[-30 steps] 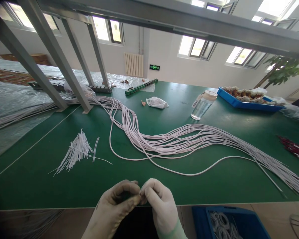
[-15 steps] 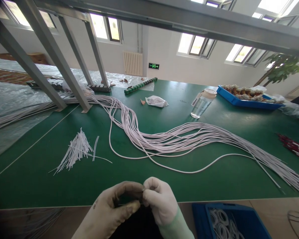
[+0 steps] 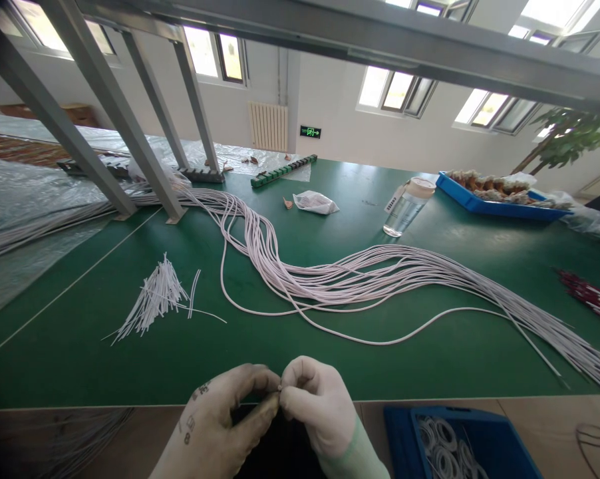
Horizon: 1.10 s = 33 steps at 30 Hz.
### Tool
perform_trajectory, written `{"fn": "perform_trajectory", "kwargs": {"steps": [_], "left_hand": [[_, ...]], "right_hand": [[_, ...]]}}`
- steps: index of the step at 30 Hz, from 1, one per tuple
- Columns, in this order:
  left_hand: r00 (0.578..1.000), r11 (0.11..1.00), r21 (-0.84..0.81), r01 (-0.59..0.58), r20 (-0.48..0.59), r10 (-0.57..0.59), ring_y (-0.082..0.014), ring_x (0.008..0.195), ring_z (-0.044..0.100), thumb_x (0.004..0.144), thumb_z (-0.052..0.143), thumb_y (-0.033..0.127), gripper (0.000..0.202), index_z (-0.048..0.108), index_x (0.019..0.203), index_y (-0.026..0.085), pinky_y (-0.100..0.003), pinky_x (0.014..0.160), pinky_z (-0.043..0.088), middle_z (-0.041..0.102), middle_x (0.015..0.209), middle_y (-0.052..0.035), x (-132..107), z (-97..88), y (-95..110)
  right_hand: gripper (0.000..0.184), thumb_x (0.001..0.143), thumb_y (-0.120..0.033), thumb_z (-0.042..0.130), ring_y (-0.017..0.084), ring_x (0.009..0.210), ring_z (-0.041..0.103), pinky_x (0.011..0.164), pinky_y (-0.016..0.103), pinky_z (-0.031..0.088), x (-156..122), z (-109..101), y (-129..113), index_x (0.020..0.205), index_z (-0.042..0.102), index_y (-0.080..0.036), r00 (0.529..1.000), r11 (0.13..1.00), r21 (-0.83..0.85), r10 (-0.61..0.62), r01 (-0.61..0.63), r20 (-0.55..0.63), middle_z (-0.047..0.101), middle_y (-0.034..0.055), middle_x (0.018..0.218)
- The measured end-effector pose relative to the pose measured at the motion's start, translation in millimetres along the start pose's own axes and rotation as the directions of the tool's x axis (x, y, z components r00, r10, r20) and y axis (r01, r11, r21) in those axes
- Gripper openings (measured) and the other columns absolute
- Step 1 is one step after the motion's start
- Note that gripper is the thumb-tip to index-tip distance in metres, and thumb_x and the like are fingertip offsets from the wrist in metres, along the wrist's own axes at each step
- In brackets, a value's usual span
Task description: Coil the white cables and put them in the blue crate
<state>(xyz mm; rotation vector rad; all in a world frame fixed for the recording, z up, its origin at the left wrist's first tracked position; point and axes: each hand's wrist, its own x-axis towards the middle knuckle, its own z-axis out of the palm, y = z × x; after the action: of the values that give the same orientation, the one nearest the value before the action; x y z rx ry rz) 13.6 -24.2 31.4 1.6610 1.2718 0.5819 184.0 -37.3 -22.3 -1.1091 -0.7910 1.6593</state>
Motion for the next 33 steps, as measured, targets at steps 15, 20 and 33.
{"fn": "perform_trajectory", "kwargs": {"steps": [15,20,33], "left_hand": [[0.985,0.987,0.081,-0.139,-0.089,0.146,-0.0250,0.104,0.073,0.083,0.056,0.016,0.013,0.063,0.078,0.026,-0.033,0.090,0.054,0.074,0.083,-0.0005,3.2,7.6,-16.2],[0.945,0.952,0.120,-0.282,-0.137,0.297,-0.0262,0.121,0.070,0.082,0.056,0.014,0.015,0.058,0.075,0.027,-0.034,0.100,0.057,0.075,0.086,-0.0015,4.4,9.6,-25.4],[0.999,0.958,-0.285,-0.028,-0.036,0.019,-0.0360,0.132,0.060,0.086,0.062,0.031,0.010,0.060,0.078,0.025,-0.043,0.098,0.051,0.076,0.092,-0.0078,11.5,0.9,-34.5]], "right_hand": [[0.015,0.066,-0.022,0.069,0.010,0.055,0.040,0.054,0.025,0.027,-1.1,2.4,-4.2,0.069,0.055,-0.019,0.998,0.994,-0.107,0.006,0.001,0.067,0.053,-0.0043,0.059],[0.007,0.068,-0.020,0.061,0.012,0.060,0.042,0.057,0.026,0.032,-5.3,6.2,-10.2,0.070,0.054,-0.020,0.997,0.913,-0.405,-0.070,0.055,-0.022,0.051,-0.0040,0.064],[0.019,0.092,-0.033,0.064,0.020,0.073,0.063,0.070,0.031,0.048,-20.6,13.2,-13.0,0.094,0.075,-0.018,0.995,0.932,-0.359,-0.076,0.049,-0.060,0.068,0.0048,0.080]]}}
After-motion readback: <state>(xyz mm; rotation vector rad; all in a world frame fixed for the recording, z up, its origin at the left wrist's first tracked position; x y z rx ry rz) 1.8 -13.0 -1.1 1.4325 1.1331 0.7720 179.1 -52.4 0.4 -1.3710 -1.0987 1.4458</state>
